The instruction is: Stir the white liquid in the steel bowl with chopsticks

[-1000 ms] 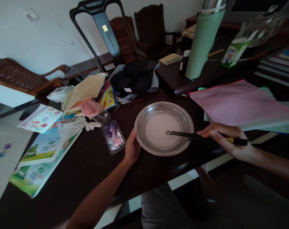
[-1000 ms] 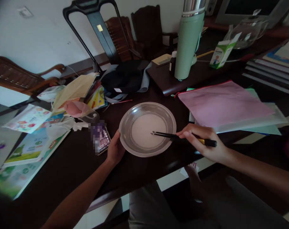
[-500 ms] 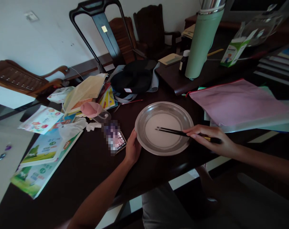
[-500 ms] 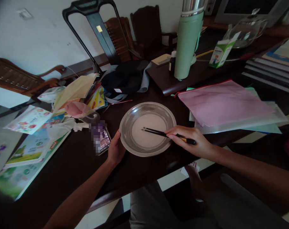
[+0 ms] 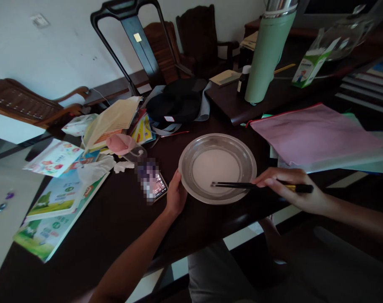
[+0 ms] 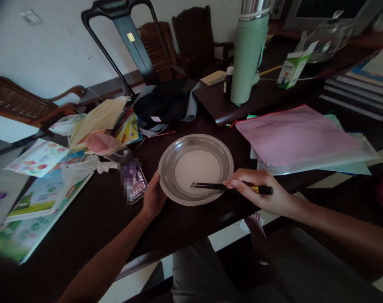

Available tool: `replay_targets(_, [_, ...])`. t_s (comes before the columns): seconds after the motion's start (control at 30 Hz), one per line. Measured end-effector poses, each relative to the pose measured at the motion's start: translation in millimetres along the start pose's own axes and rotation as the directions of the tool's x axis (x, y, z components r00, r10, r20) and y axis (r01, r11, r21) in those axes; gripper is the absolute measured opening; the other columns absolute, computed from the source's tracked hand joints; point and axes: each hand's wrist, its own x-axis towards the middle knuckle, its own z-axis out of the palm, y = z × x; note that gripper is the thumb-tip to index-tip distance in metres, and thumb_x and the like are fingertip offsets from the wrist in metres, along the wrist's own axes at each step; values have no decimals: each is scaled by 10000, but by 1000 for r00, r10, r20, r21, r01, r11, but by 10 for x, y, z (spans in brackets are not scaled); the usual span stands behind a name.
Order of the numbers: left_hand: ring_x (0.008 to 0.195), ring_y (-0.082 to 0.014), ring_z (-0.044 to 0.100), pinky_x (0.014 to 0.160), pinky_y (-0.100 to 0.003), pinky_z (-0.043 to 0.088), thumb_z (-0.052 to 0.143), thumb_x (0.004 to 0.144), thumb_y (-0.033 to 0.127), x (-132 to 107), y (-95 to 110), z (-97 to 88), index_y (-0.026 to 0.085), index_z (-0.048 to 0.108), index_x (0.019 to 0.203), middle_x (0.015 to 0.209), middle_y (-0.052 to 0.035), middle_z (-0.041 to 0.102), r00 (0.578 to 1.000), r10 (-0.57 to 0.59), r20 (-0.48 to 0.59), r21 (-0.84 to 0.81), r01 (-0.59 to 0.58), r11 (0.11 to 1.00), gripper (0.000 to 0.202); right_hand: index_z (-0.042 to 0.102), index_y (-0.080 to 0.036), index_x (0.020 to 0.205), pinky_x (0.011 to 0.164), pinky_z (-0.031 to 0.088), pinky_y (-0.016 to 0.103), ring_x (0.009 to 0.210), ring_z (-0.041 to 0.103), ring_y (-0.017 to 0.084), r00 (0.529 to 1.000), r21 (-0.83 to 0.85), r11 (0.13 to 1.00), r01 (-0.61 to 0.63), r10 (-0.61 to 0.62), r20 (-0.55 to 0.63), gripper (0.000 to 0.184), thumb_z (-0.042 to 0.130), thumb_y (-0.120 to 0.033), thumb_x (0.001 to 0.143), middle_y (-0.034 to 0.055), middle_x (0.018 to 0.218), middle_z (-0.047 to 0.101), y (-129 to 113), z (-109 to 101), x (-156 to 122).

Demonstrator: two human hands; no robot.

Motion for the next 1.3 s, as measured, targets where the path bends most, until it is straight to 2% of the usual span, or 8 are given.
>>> replay_targets(0.23, [1357,-329,628,1172,-485,478,750,861,511,4,1,-14,230,762,1143,1252,-62,783,1000,-1,-4,8,1,1000,399,783,-251,1064,843,680,315,1000,811,216,998,-6,998,55,-55,34,146,663,-265,983,69,1122,833,185,177,58])
replay_targets(0.4, [1355,-325,629,1169,-473,480,770,851,500,2,6,-1,233,766,1134,1232,-57,789,1000,2,9,-15,-2,1000,389,770,-261,997,738,658,307,887,807,201,995,-102,992,79,-85,-58,138,633,-270,1007,51,1001,835,160,36,68])
replay_targets(0.57, [1364,-324,620,1174,-469,474,771,853,501,-1,6,8,235,770,1127,1248,-59,785,1000,7,6,-15,-7,1000,381,763,-275,854,646,627,329,763,791,203,991,-90,996,29,-40,-124,290,551,-310,1049,35,843,812,45,-143,34])
replay_targets(0.7, [1366,-328,618,1177,-469,473,781,842,500,-1,3,11,234,771,1117,1233,-58,789,1000,0,-6,-20,0,1000,382,756,-244,837,635,624,264,739,793,167,995,-42,997,67,-70,-72,309,547,-306,1056,23,806,807,4,-104,26])
replay_targets(0.83, [1370,-328,616,1180,-466,473,784,839,506,-2,8,15,230,768,1112,1245,-59,784,1000,11,5,-20,-11,1000,388,773,-239,999,741,645,230,890,814,164,997,-7,997,76,-76,23,156,618,-239,1022,34,990,841,60,73,38])
replay_targets(1.0, [1364,-327,623,1185,-468,469,780,837,511,-1,12,8,226,762,1141,1242,-57,787,1000,0,10,-11,1,1000,417,751,-218,1083,842,656,259,996,813,194,983,-74,980,183,-180,47,135,646,-200,1000,76,1113,831,196,177,86])
replay_targets(1.17, [1370,-334,616,1184,-471,467,800,824,505,-3,11,11,233,773,1128,1268,-56,781,1000,2,12,-28,-1,1000,409,724,-222,1035,704,626,247,859,804,173,979,-204,960,193,-203,-26,124,606,-188,1018,65,993,821,159,43,92])
replay_targets(1.3, [1386,-327,604,1189,-466,461,787,842,494,-2,9,8,239,774,1128,1252,-50,785,1000,7,24,-35,-6,999,384,733,-243,946,635,596,251,779,783,163,982,-186,969,160,-176,-71,208,553,-198,1038,39,873,798,33,-110,45])
